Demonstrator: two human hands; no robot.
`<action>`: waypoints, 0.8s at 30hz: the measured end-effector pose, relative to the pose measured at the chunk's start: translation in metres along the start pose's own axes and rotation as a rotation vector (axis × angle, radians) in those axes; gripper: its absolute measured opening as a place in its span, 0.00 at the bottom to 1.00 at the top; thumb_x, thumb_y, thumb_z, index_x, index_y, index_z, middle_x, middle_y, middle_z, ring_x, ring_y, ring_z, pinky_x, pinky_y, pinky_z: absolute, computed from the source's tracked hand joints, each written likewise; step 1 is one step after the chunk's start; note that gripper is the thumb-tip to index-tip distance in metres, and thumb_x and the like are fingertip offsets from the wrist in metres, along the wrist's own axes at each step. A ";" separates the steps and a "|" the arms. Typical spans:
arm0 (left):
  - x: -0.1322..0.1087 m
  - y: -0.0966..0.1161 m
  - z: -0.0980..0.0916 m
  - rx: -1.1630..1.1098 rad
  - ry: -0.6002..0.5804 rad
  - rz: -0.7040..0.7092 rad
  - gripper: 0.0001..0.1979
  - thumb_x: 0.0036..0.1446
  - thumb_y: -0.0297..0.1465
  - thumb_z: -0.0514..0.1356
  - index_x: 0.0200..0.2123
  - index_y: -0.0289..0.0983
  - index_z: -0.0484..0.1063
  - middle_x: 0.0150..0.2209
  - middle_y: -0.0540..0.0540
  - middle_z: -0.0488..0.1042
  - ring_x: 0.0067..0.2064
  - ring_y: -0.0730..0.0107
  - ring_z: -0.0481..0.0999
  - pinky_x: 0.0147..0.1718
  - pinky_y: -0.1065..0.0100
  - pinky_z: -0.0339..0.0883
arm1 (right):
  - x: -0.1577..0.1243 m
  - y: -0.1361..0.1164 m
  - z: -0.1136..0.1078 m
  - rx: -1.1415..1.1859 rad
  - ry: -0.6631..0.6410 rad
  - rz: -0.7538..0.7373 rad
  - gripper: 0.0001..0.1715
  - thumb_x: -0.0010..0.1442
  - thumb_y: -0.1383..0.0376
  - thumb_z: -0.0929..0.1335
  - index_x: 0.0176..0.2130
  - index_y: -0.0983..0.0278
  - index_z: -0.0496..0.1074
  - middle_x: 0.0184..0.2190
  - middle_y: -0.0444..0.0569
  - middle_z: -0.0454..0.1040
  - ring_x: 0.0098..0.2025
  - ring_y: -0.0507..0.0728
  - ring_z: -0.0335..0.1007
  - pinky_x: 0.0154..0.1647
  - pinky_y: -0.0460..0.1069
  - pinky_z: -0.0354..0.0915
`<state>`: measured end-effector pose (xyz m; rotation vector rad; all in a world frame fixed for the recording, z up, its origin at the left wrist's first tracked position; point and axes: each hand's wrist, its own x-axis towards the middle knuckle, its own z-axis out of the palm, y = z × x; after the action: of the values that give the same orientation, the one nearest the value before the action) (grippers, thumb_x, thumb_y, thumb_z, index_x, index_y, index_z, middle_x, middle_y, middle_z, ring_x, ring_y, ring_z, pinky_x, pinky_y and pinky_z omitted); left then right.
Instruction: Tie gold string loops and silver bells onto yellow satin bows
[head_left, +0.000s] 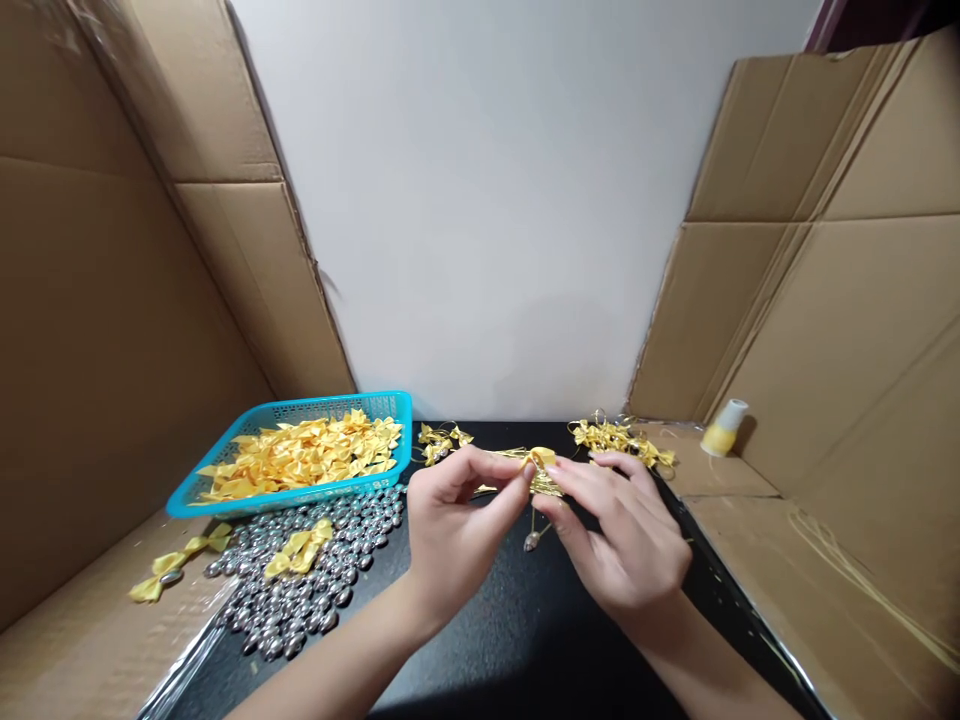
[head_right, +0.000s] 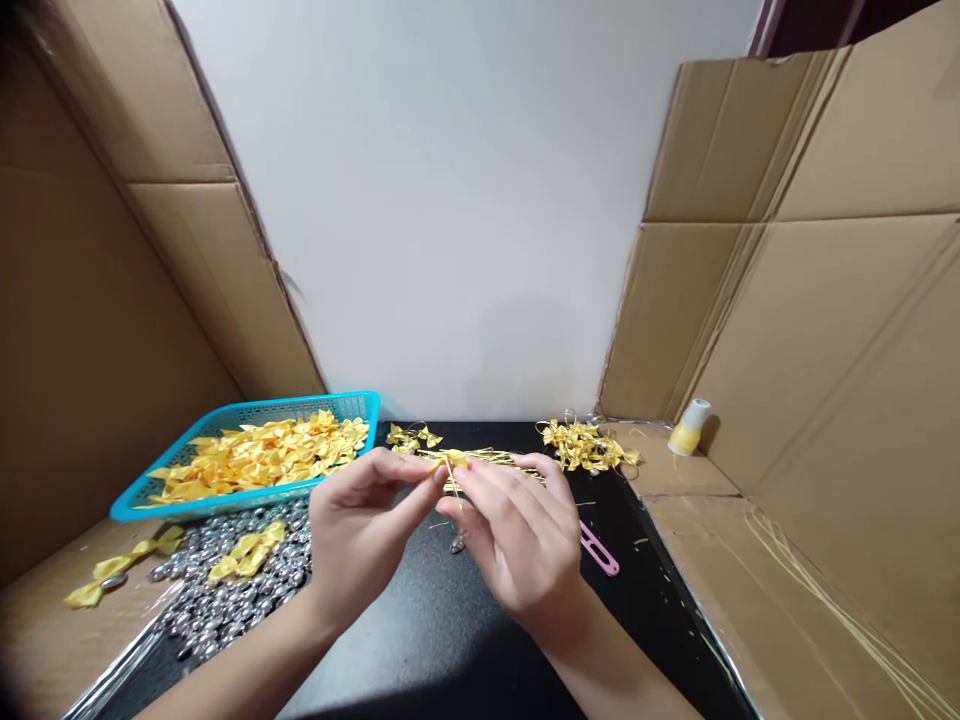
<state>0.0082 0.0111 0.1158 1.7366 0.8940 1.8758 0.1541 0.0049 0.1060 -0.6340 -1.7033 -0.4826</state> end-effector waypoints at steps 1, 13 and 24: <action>0.000 0.001 0.000 -0.011 0.002 -0.009 0.05 0.49 0.23 0.66 0.26 0.37 0.75 0.26 0.51 0.80 0.27 0.73 0.79 0.28 0.74 0.75 | 0.000 0.000 -0.001 0.007 0.004 -0.015 0.13 0.57 0.72 0.71 0.44 0.64 0.73 0.36 0.51 0.82 0.37 0.56 0.80 0.43 0.53 0.69; -0.003 -0.002 0.000 0.031 -0.020 0.017 0.05 0.49 0.23 0.66 0.25 0.37 0.74 0.24 0.51 0.79 0.26 0.73 0.78 0.27 0.73 0.74 | 0.007 0.001 -0.006 0.181 0.041 -0.051 0.15 0.56 0.77 0.68 0.43 0.64 0.73 0.31 0.50 0.81 0.35 0.56 0.78 0.38 0.54 0.75; -0.008 -0.004 0.000 0.014 -0.055 0.070 0.08 0.49 0.20 0.66 0.28 0.38 0.74 0.27 0.53 0.79 0.28 0.74 0.78 0.31 0.73 0.74 | 0.003 0.004 -0.004 0.273 0.032 -0.049 0.18 0.54 0.81 0.67 0.43 0.66 0.71 0.32 0.52 0.79 0.34 0.56 0.78 0.38 0.54 0.75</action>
<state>0.0087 0.0082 0.1068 1.8404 0.8376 1.8602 0.1587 0.0059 0.1098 -0.3854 -1.7191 -0.2852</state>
